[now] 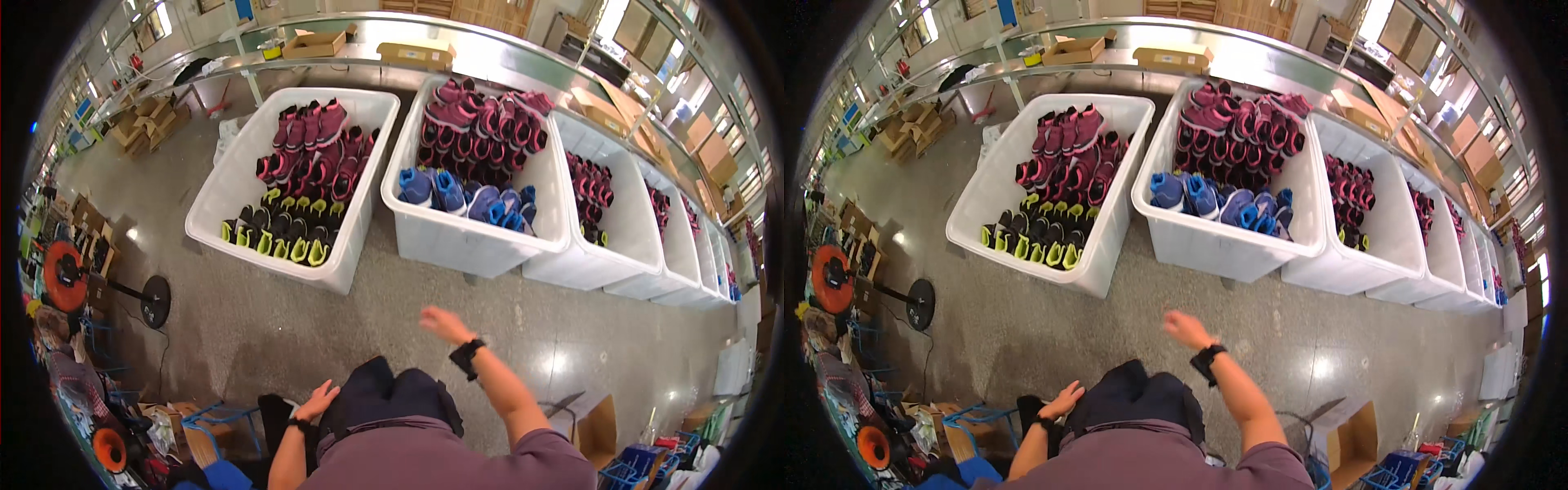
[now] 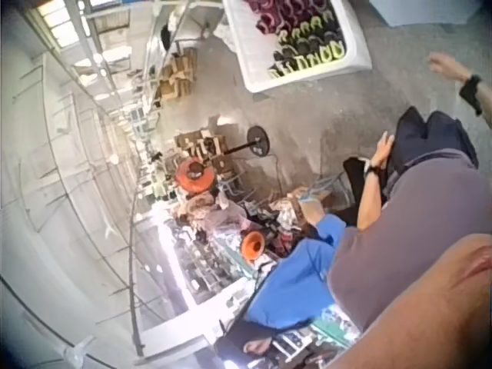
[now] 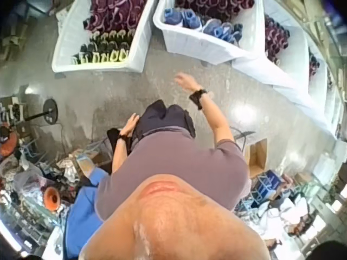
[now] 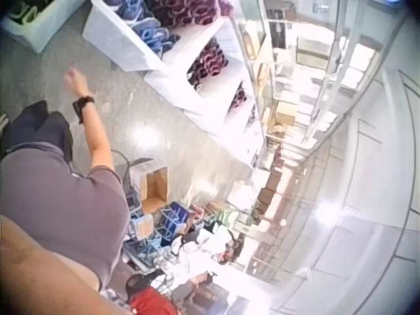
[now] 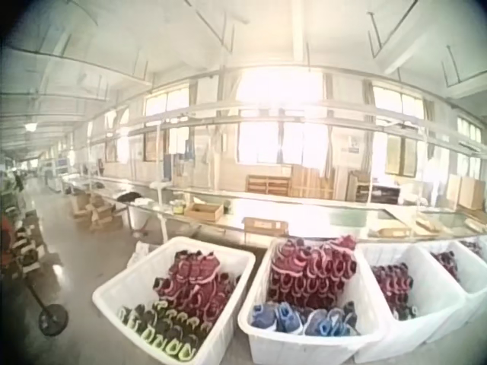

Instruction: The person attaches paper tags to a series of light blue and purple sneakers arranged on a green conveyor belt. They pick up tags from a pile, peel off the backing, and affix them to the tongue of each shoe. The person then moves to a different area to sort pink and blue shoes into white plastic bins.

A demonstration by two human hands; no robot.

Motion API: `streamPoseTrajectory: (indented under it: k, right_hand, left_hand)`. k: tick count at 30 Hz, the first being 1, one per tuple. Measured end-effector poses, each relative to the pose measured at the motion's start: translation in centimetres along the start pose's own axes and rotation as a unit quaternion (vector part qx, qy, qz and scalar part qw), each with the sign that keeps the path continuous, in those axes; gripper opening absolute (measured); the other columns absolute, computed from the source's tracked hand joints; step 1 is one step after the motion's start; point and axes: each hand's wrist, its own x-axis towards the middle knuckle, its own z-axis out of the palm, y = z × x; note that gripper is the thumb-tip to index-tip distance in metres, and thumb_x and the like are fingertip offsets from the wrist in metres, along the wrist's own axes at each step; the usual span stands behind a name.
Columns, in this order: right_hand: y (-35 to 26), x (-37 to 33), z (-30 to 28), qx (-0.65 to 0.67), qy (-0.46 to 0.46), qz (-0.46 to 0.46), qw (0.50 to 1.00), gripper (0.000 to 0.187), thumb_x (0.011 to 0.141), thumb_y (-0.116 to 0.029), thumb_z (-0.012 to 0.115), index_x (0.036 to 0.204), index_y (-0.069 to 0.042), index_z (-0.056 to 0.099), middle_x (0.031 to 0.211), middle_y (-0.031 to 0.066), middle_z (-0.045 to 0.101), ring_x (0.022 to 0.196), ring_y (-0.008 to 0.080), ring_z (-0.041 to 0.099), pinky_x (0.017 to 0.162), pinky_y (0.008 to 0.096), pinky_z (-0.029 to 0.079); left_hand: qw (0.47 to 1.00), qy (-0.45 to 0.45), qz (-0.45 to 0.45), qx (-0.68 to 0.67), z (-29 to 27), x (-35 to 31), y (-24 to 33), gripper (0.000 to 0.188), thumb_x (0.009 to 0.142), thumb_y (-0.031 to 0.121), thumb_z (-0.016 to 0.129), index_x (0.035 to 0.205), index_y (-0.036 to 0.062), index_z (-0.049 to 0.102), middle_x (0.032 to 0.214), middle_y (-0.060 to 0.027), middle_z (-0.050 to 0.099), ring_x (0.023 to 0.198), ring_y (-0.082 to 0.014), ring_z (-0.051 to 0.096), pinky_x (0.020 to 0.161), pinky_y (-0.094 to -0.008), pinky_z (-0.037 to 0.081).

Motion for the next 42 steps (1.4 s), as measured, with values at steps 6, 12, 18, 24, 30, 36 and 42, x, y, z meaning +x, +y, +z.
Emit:
streamPoseTrajectory:
  k: [6,12,18,24,30,36,42]
  right_hand:
    - [8.8,-0.8,5.9,0.083,-0.245,0.229,0.938,0.106,0.073,-0.069,0.058,0.141,0.005,0.025,0.147,0.0256,0.024,0.137,0.0316,0.027,0.11,0.0404,0.026]
    - [13.9,6.7,-3.1,0.042,-0.199,0.183,0.962,0.086,0.083,-0.064,0.051,0.131,0.006,0.043,0.13,0.0242,0.05,0.124,0.0325,0.046,0.103,0.0363,0.036]
    - [10.2,15.6,-22.1,-0.149,-0.371,0.083,0.913,0.062,0.082,-0.055,0.058,0.116,-0.003,0.06,0.113,0.0186,0.062,0.109,0.032,0.057,0.094,0.0396,0.043]
    - [-1.6,27.5,-47.0,-0.198,-0.109,-0.033,0.974,0.04,0.082,-0.036,0.066,0.106,-0.004,0.062,0.098,0.0167,0.066,0.089,0.0326,0.064,0.077,0.0366,0.051]
    - [-13.0,44.7,-60.2,-0.423,-0.142,-0.127,0.886,0.036,0.078,-0.032,0.065,0.102,-0.005,0.062,0.085,0.017,0.065,0.083,0.0332,0.064,0.072,0.0409,0.051]
    - [-9.4,76.2,-63.7,-0.526,-0.069,-0.26,0.806,0.018,0.081,-0.019,0.053,0.077,-0.006,0.064,0.071,0.0117,0.064,0.069,0.0324,0.063,0.062,0.0409,0.051]
    - [-7.6,93.3,-61.5,-0.545,0.223,0.076,0.805,0.08,0.067,-0.04,0.077,0.131,-0.009,0.041,0.135,0.0137,0.041,0.131,0.0366,0.032,0.102,0.0524,0.032]
  left_hand:
    - [0.921,-0.291,-0.259,-0.013,-4.1,7.5,12.2,0.091,0.078,0.073,0.048,0.144,0.0131,0.031,0.151,-0.0113,0.022,0.138,-0.029,0.02,0.11,-0.0479,0.019]
    - [0.87,-0.435,-0.114,0.203,-2.8,26.0,14.2,0.092,0.077,0.074,0.046,0.14,0.0082,0.037,0.146,-0.0116,0.032,0.134,-0.028,0.031,0.108,-0.0429,0.027]
    - [0.926,-0.318,0.168,0.113,-8.8,29.5,31.3,0.06,0.095,0.053,0.038,0.115,0.0007,0.057,0.118,-0.0125,0.06,0.111,-0.0254,0.053,0.093,-0.0396,0.04]
    - [0.859,-0.187,0.314,0.358,-23.2,30.6,49.1,0.038,0.093,0.03,0.052,0.114,-0.0006,0.055,0.102,-0.018,0.064,0.095,-0.034,0.061,0.081,-0.0387,0.047]
    - [0.838,-0.219,0.267,0.423,-37.9,37.4,63.2,0.036,0.091,0.032,0.053,0.112,0.0025,0.057,0.099,-0.0145,0.066,0.093,-0.0309,0.062,0.079,-0.0364,0.047]
    - [0.834,-0.092,0.406,0.363,-49.4,56.2,68.1,0.027,0.088,0.024,0.048,0.088,0.0011,0.061,0.084,-0.0183,0.064,0.082,-0.0367,0.061,0.073,-0.0427,0.048]
    - [0.884,-0.102,0.358,0.281,-53.2,65.5,74.8,0.029,0.088,0.017,0.056,0.108,-0.0028,0.061,0.093,-0.0179,0.066,0.087,-0.0286,0.065,0.078,-0.0351,0.05]
